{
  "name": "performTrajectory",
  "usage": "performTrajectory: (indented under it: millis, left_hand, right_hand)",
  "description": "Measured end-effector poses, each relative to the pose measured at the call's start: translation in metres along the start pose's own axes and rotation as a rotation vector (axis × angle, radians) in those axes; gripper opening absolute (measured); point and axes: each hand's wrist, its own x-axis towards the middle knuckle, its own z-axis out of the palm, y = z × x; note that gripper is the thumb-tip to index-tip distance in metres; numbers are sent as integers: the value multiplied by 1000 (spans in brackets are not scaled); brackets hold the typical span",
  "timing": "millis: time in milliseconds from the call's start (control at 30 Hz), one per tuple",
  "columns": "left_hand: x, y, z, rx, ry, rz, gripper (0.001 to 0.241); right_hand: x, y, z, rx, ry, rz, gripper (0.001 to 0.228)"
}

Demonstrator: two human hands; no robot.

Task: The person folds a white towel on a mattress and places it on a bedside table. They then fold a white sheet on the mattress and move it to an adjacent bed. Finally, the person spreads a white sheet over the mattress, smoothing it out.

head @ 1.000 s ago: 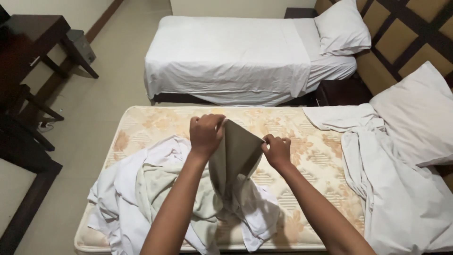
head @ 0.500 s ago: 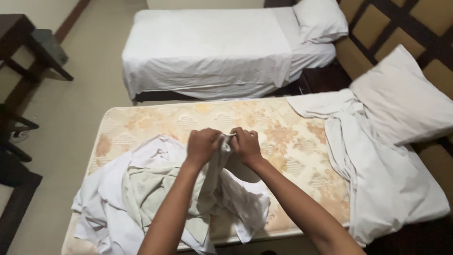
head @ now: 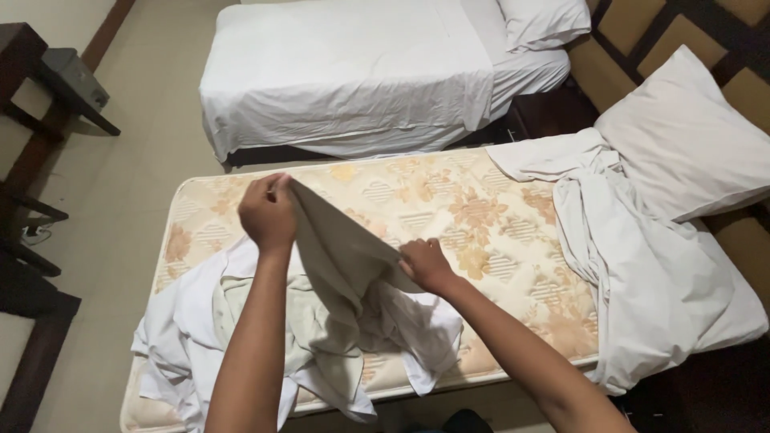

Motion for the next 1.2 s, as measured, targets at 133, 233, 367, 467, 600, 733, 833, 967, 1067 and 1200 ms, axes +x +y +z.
performTrajectory:
  millis: [133,233,367,467,600,733,833,967,1067,1200]
  left_hand:
    - [-4,-11,-10,-62,39,-66,11]
    - [-13,-14,-19,22,-13,-120,12]
    - [-19,-27,-18,-10,39,-149,11]
    - [-23,-30,-23,-38,63,-229,12]
    - [-31,-34,-24,15,34,-222,13]
    - [-43,-28,-27,95,-15,-180,14]
    - [-52,-24,-23,79,-60,-183,17]
    - [-91,-31,-10,79,-210,-245,20]
    - [-138,-38,7,95,-327,-325,22]
    - [-169,-38,27,-41,-411,-409,23]
  right_hand:
    - [-22,18,27,-1,-73,69,18]
    - [-30,21,27,16,-158,186,19]
    - [-44,29,31,-42,-220,159,21]
    - [-57,41,41,-75,-243,112,21]
    - [-50,39,30,-36,-296,297,19]
    - [-41,27,31,21,-142,231,17]
    - [-22,19,27,41,147,11,18]
    - [1,-14,15,183,-47,253,20]
    - [4,-30,16,320,-20,416,22]
    - [24,-27,57,794,0,502,29]
